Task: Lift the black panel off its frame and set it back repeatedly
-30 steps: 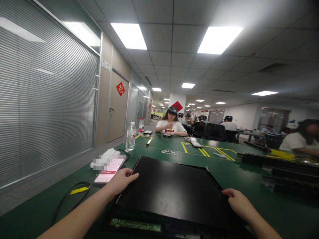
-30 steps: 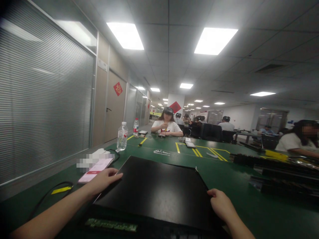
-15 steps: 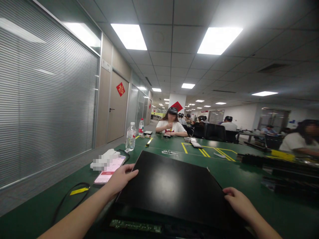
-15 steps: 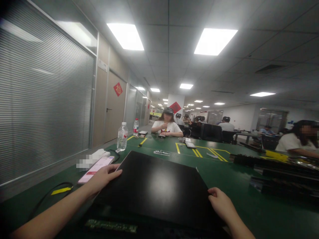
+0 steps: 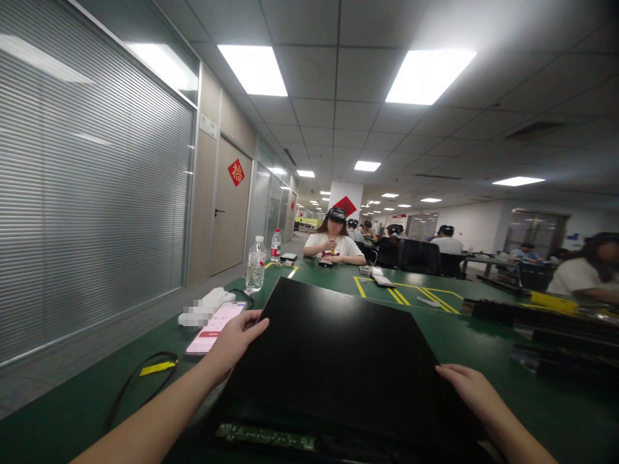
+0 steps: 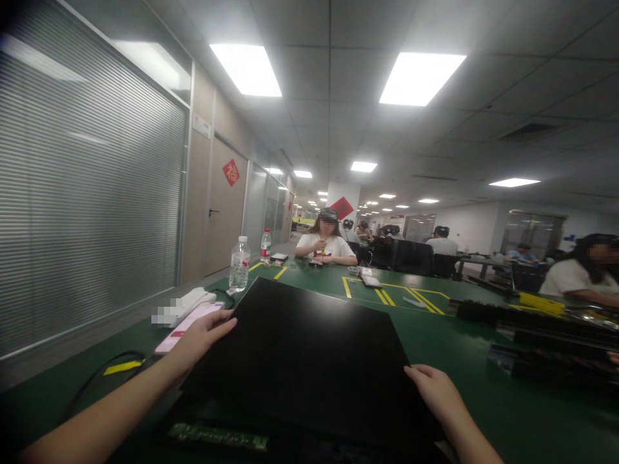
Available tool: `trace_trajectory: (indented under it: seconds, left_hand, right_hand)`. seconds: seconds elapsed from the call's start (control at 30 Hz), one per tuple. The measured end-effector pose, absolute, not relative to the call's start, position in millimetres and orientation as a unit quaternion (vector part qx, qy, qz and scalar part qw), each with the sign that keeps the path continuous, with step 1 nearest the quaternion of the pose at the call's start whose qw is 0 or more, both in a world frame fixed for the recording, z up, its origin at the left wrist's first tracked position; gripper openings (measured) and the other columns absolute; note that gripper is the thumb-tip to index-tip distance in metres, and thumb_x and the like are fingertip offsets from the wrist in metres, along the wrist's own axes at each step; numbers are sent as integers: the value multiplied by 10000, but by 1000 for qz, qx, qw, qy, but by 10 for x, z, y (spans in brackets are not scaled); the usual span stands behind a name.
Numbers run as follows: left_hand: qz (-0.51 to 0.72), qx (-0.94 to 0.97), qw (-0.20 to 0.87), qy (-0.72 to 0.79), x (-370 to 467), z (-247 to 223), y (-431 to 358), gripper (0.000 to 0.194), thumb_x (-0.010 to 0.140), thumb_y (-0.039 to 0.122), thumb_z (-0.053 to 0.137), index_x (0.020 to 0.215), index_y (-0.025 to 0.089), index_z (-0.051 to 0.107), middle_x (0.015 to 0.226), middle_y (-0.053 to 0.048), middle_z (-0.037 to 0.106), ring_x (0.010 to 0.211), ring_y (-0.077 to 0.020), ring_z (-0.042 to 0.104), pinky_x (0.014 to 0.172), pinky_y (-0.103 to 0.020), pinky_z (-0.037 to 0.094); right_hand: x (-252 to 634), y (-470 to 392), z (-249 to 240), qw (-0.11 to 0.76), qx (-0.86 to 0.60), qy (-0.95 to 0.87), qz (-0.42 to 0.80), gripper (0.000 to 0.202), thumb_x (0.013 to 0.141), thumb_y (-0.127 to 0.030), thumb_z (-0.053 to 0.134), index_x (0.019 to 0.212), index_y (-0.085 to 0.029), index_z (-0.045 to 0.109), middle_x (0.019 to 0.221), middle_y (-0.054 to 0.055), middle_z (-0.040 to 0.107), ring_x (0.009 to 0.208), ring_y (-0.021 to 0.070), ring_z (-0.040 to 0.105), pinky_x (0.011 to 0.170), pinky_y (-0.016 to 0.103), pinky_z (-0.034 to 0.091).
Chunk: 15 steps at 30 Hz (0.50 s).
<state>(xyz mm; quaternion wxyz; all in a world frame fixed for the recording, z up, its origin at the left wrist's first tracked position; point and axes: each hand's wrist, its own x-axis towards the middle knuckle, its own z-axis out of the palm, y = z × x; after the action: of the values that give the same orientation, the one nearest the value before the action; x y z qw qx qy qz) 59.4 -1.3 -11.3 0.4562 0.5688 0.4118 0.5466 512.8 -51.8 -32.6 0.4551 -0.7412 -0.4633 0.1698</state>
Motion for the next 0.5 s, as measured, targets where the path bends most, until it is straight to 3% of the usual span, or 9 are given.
trace_trajectory:
  seconds: [0.23, 0.5]
  left_hand:
    - [565, 526, 463, 436, 530, -95, 70, 449, 542, 472, 706, 839, 138, 667, 736, -43, 716, 763, -235, 652, 721, -323, 484]
    - [548, 556, 360, 510, 417, -141, 150, 363, 606, 484, 631, 763, 163, 698, 758, -36, 725, 827, -246, 641, 760, -311, 463]
  right_hand:
    - [5075, -561, -225, 448, -739, -462, 198, 214, 539, -361, 645, 633, -181, 713, 798, 85, 716, 872, 288, 625, 832, 349, 432]
    - [5234, -520, -225, 560, -677, -402, 258, 286, 504, -360, 678, 731, -189, 715, 873, 63, 713, 931, 297, 610, 805, 365, 479]
